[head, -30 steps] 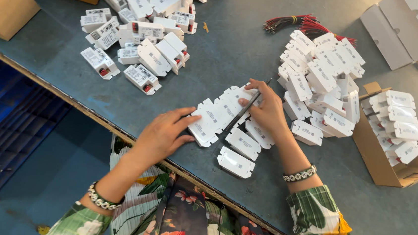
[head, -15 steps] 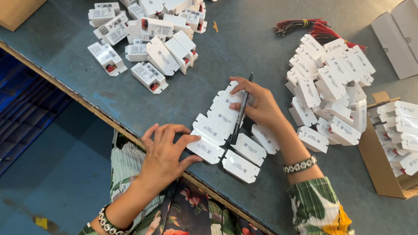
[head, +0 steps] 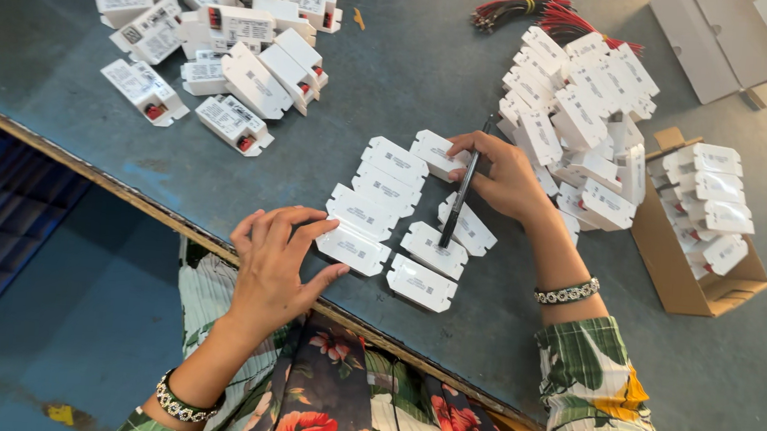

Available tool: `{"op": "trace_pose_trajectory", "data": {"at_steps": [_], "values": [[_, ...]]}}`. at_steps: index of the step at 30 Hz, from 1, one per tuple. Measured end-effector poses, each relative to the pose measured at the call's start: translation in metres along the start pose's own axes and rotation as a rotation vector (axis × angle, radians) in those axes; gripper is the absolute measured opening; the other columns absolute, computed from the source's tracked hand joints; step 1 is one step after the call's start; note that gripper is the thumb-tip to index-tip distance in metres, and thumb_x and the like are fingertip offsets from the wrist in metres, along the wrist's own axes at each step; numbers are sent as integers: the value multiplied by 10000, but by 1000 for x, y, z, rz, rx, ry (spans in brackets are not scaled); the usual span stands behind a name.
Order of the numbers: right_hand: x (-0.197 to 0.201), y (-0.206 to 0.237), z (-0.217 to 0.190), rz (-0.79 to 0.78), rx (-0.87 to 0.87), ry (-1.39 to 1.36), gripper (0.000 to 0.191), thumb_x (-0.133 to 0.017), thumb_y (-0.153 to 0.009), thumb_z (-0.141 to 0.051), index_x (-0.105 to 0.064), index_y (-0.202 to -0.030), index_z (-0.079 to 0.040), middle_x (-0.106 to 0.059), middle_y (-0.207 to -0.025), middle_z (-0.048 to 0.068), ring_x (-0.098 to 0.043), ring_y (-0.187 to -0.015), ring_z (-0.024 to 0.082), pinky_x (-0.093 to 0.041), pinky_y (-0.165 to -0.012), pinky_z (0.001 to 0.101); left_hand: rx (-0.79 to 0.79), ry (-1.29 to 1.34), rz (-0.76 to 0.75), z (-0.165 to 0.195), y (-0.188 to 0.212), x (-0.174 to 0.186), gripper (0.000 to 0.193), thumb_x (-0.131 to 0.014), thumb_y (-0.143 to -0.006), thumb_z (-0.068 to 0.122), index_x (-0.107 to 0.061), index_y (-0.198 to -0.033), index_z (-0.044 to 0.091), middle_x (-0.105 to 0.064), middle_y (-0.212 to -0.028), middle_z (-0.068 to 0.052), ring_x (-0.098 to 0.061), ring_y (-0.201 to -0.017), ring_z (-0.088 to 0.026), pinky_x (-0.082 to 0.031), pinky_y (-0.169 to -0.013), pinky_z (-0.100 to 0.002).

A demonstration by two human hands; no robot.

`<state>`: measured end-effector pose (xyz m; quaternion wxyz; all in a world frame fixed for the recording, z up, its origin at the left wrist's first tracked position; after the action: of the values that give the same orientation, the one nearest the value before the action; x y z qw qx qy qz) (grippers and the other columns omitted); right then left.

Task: The person writes on small white electrical components using a pen. They handle the components one at a time, mark them, and place them into a pile on the table.

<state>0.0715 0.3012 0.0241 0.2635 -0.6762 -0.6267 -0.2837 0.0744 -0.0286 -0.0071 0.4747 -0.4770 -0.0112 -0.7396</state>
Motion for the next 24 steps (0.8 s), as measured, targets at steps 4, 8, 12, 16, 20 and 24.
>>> {"op": "trace_pose_trajectory", "data": {"at_steps": [4,8,12,16,20,24], "values": [[16,18,5,-1,-153,259,301,-807,-852,-232,-697,-1106,-114,-731,-958,101,-654,-880,246,-497,-778,390,-11,1,7,-1,2,-1,492,-759,-863,422,-655,-1258,147,-593,-1296,-32,-496,-1281,-257,-246,-1121,-522],[26,44,11,-54,-134,237,313,-799,-820,-238,-713,-1098,-122,-709,-934,83,-656,-871,224,-503,-744,386,-24,-14,16,-1,3,-1,476,-757,-867,420,-663,-1249,152,-594,-1294,-23,-500,-1281,-256,-253,-1120,-511],[22,70,23,-29,-113,60,335,-764,-874,-256,-680,-1156,-95,-733,-1196,73,-688,-1072,222,-528,-908,374,-45,14,-24,1,1,3,580,-778,-824,480,-639,-1281,149,-570,-1345,-49,-481,-1300,-306,-256,-1116,-510],[4,82,25,100,29,-357,554,-789,-935,-339,-549,-1342,-49,-540,-1581,166,-487,-1510,323,-379,-1267,418,-74,148,-48,8,-7,4,849,-762,-799,592,-507,-1454,116,-422,-1556,-188,-366,-1468,-398,-248,-1163,-552],[-22,91,14,45,130,-128,1033,-938,-575,-449,-468,-1414,-71,-324,-1685,238,-324,-1561,395,-303,-1241,470,-129,113,-139,16,-17,-3,992,-763,-750,650,-428,-1526,129,-312,-1617,-232,-268,-1512,-436,-219,-1188,-594],[-30,96,2,40,136,-1,1352,-974,-431,-518,-338,-1537,-69,-220,-1686,269,-240,-1555,431,-244,-1246,517,-140,78,-222,21,-26,-14,1095,-778,-660,665,-394,-1521,108,-254,-1606,-250,-226,-1483,-463,-187,-1152,-617]]}}
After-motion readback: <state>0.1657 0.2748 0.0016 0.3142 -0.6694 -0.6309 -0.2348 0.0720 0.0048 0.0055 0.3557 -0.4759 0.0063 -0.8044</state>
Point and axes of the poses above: each hand's wrist, its own y-axis away from the middle knuckle, its own x-axis out of the back of the hand, z = x × y, the point moved 3 cm from there along -y, towards the middle knuckle
